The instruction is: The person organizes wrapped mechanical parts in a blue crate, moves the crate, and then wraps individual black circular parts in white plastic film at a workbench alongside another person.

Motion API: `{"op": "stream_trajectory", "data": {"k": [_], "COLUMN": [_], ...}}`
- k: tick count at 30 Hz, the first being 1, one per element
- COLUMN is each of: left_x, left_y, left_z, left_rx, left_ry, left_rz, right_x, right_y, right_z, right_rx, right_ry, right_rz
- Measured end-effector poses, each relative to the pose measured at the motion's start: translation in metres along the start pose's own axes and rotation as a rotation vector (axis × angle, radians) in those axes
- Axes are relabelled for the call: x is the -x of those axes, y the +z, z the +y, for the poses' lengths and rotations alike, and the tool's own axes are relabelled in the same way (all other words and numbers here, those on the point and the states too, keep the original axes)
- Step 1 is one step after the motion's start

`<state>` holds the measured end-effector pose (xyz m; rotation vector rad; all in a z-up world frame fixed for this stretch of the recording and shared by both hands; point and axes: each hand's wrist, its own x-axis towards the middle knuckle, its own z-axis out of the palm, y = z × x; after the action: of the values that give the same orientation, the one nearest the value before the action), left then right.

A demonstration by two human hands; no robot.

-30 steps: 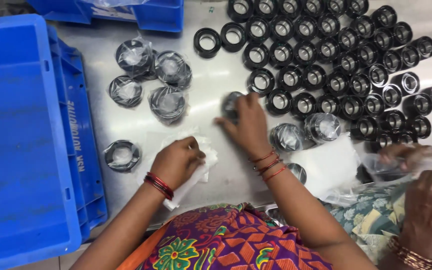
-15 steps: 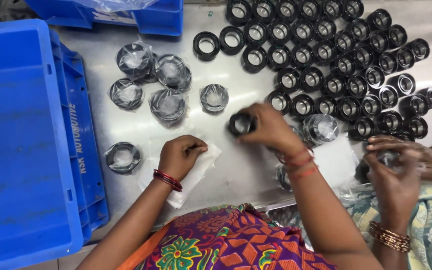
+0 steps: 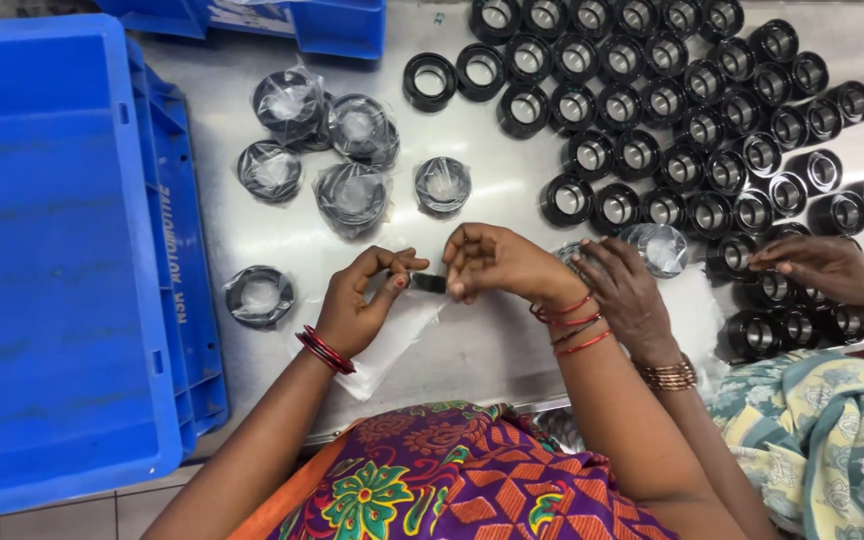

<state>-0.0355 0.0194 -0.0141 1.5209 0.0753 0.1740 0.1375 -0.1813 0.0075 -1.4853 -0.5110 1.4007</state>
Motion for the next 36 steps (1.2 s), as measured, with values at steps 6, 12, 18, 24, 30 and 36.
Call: {"op": "stream_trajectory", "data": {"k": [6,12,18,24,30,36], "left_x": [0.003,-0.001,0.001,-0.019,-0.040,-0.050], "left_y": [0.007,0.029,0.011,0.020,0.018,0.010], "left_z": [0.023,0.041,0.061,0.063,0.064,0.095], "left_rx": [-0.385,-0.849,-0.365,-0.137,-0.504,-0.326], "left_ry": [0.059,0.152,0.187,0.209,0.276,0.376], "left_rz": [0.183,0.279,0.326,0.250,0.173,0.002], "right_x": [-0.010,-0.019,0.000,0.005,-0.012,-0.024], "right_y": [0.027,0.051,0.018,0.041,0.036,0.050], "right_z": [0.019,0.004,0.013,-0.017,0.017,0.019], "right_rx": [0.302,0.374,0.013,0.185,0.377,0.309], "right_ry": [-0.425,-0.551,-0.603,-0.590,-0.558,-0.626], "right_rz": [0.210,0.290,0.219,0.189,0.344,0.498]}}
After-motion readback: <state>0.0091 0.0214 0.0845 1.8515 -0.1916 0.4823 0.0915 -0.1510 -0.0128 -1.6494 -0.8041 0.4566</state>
